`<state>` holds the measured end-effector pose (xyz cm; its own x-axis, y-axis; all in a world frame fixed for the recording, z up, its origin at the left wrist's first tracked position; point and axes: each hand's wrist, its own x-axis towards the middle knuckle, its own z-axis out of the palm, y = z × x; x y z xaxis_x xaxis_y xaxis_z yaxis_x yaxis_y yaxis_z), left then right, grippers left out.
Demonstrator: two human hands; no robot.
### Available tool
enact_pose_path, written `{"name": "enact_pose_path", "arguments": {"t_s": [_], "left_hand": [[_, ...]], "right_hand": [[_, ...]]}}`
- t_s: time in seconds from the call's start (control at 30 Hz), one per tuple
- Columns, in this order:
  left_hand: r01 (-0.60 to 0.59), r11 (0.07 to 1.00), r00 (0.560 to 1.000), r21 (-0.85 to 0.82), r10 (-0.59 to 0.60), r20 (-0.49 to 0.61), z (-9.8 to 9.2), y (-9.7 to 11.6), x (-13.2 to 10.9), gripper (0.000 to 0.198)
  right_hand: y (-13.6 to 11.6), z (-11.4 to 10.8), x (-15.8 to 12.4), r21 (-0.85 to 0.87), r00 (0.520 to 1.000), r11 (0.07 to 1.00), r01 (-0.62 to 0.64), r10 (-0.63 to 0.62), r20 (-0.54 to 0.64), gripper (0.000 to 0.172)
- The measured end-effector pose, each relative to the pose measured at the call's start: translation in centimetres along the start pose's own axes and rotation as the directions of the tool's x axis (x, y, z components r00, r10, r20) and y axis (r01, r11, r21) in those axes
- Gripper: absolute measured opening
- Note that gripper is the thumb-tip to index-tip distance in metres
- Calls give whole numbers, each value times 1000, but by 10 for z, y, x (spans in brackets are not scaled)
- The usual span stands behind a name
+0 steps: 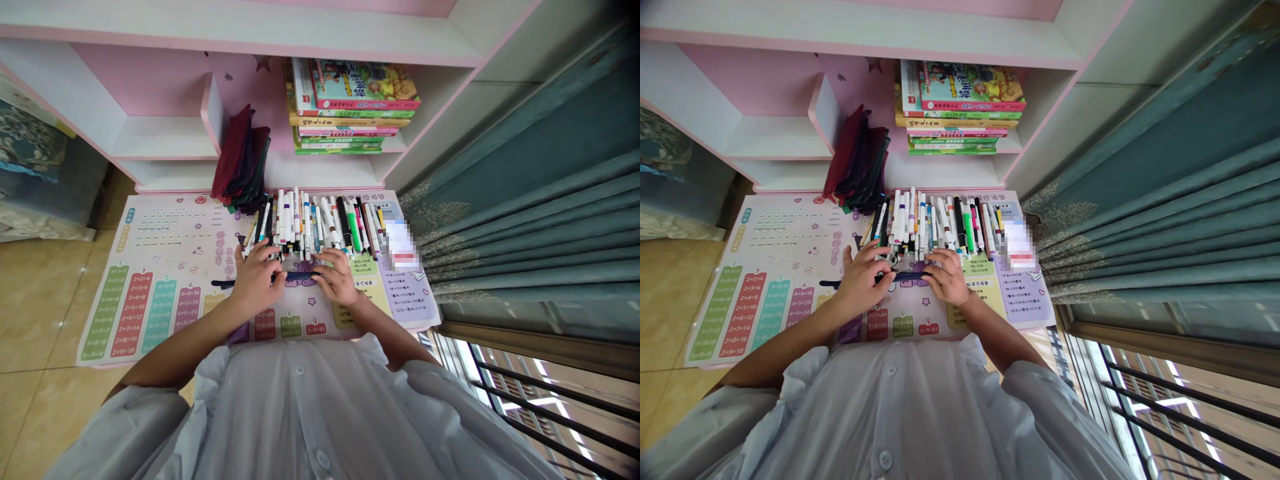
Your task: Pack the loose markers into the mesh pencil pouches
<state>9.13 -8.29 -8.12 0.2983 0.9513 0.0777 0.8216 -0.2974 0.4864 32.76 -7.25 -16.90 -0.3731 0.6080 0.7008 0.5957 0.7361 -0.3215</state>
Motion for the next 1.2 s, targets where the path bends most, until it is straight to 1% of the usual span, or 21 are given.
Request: {"name": "enact_pose_path", "arguments": {"t_s": [0.07, 0.2, 0.33, 0.53, 0.63, 0.73, 0.8, 0.9, 0.97, 1.07, 1.2], "left_hand": [[2, 1000, 1000, -1, -2, -2, -1, -1, -1, 20], [9, 1000, 1000, -10, -9, 15, -3, -3, -2, 22], [9, 1000, 1000, 5, -9, 1, -5, -6, -4, 22], [18, 1000, 1000, 23, -18, 18, -9, -8, -5, 22], [36, 999, 999, 27, -36, 15, -11, -10, -6, 22], [44, 999, 999, 25, -45, 11, -12, -13, -6, 22], [46, 999, 999, 21, -46, 5, -12, -15, -7, 22], [50, 999, 999, 18, -50, -7, -14, -17, -9, 22], [54, 998, 998, 14, -54, -11, -15, -18, -10, 22], [65, 998, 998, 10, -64, -8, -17, -18, -11, 21], [79, 997, 997, 17, -78, -9, -18, -20, -12, 21]], "right_hand": [[1, 0, -1, -9, 1000, 1000, -17, 17, 16, 20], [1, 1, -2, 41, 1000, 999, -22, 21, 14, 19], [1, 0, -1, 68, 999, 997, -32, 31, 13, 16], [-1, -2, 2, 67, 999, 997, 32, -30, -39, 12], [-1, -2, 2, 71, 998, 997, 30, -27, -49, 11], [-1, -2, 1, 58, 1000, 998, 4, -2, -29, 12], [-1, -3, 2, 40, 999, 999, 12, -10, -31, 11], [-3, -3, 5, 39, 996, 998, 55, -51, -77, 9], [-4, -3, 6, 45, 994, 997, 60, -56, -92, 9], [-3, -3, 6, 42, 995, 998, 51, -48, -82, 9], [-1, -2, 2, 10, 1000, 1000, 13, -13, -24, 12]]}}
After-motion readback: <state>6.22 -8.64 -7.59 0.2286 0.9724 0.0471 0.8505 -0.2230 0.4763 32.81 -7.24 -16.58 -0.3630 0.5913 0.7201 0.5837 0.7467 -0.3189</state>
